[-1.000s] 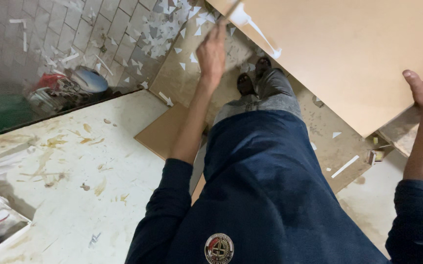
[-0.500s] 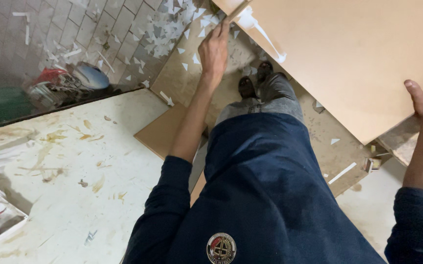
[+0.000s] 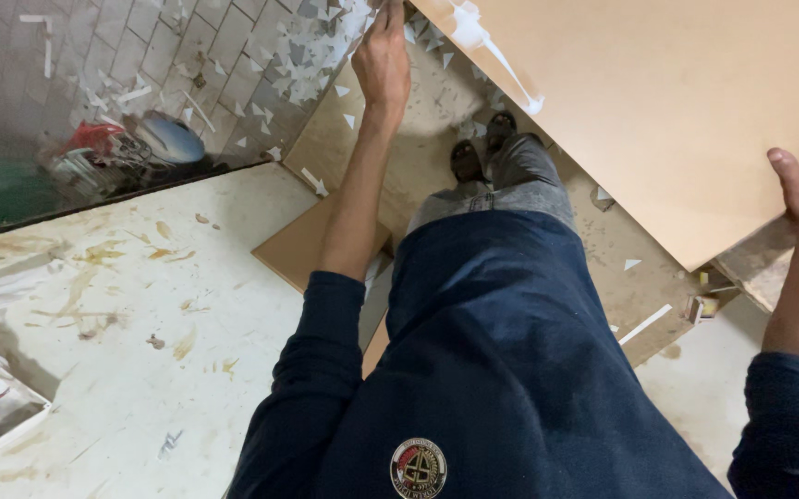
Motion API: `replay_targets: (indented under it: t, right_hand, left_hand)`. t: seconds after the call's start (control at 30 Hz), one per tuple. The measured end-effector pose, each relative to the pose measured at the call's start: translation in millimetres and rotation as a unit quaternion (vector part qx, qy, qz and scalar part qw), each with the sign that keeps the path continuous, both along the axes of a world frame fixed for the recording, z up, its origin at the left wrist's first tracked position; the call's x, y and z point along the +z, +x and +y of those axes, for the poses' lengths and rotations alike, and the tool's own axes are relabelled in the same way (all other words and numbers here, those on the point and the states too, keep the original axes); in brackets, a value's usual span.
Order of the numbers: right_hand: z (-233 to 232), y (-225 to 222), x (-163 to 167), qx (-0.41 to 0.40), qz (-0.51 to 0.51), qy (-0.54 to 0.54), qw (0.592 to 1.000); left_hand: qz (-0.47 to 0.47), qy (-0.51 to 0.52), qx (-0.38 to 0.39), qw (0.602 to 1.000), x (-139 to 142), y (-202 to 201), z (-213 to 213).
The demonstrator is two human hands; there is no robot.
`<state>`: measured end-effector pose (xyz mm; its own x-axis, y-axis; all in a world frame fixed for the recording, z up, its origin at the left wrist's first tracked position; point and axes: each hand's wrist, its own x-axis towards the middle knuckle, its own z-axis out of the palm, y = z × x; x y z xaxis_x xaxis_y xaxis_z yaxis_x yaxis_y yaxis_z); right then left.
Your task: The person works on a rectangular mat board with a white border on a workbench. They press and smooth the board surface, peel and position a strip of white tape along the board's edge, press the tape down firmly along all sides, then use a triangular ruler and utility knife to score along the taped edge.
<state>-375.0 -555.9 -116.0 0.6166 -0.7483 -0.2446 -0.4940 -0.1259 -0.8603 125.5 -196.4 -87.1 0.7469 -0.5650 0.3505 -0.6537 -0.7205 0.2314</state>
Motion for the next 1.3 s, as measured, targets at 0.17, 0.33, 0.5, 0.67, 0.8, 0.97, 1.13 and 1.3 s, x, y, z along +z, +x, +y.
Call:
replay_targets:
  t: [0.17, 0.33, 0.5, 0.67, 0.8, 0.97, 1.13, 1.3]
  right_hand:
    - [-1.0, 3.7, -3.7, -0.049, 0.004, 0.068, 0.996]
    - [-1.3, 1.7, -4.7, 0.042, -0.073, 0.001, 0.996]
    - [-0.7, -2.1, -4.4, 0.023, -0.048, 0.013, 0.998]
    - [0.6, 2.2, -8.0, -0.012, -0.005, 0.01, 1.0]
    - [2.1, 1.9, -8.3, -0.052, 0.06, 0.026, 0.996]
    - [1.6, 0.6, -8.4, -0.058, 0.024, 0.048, 0.997]
    - [-0.1, 0.3, -11.7, -0.021, -0.001, 0.05, 0.999]
    - [-1.1, -3.7, -15.1, 0.003, -0.001, 0.017, 1.0]
  left_hand:
    - [0.047, 0.079, -0.045, 0.995, -15.7, -65.2, -1.8]
    - [0.073, -0.035, -0.116, 0.99, -24.6, -115.8, -4.2]
    - [0.032, -0.084, -0.048, 0.995, -19.2, -74.5, -2.1]
    - [-0.081, 0.026, -0.142, 0.986, -11.9, -103.0, 9.3]
    - [0.101, 0.062, -0.068, 0.991, -10.2, -69.0, 10.1]
    - [-0.065, 0.02, -0.008, 0.998, -5.0, -6.4, 3.0]
    - [0.122, 0.065, -0.08, 0.987, -16.3, -96.2, -3.0]
    - [0.048, 0.017, -0.174, 0.984, -17.3, -192.3, -5.7]
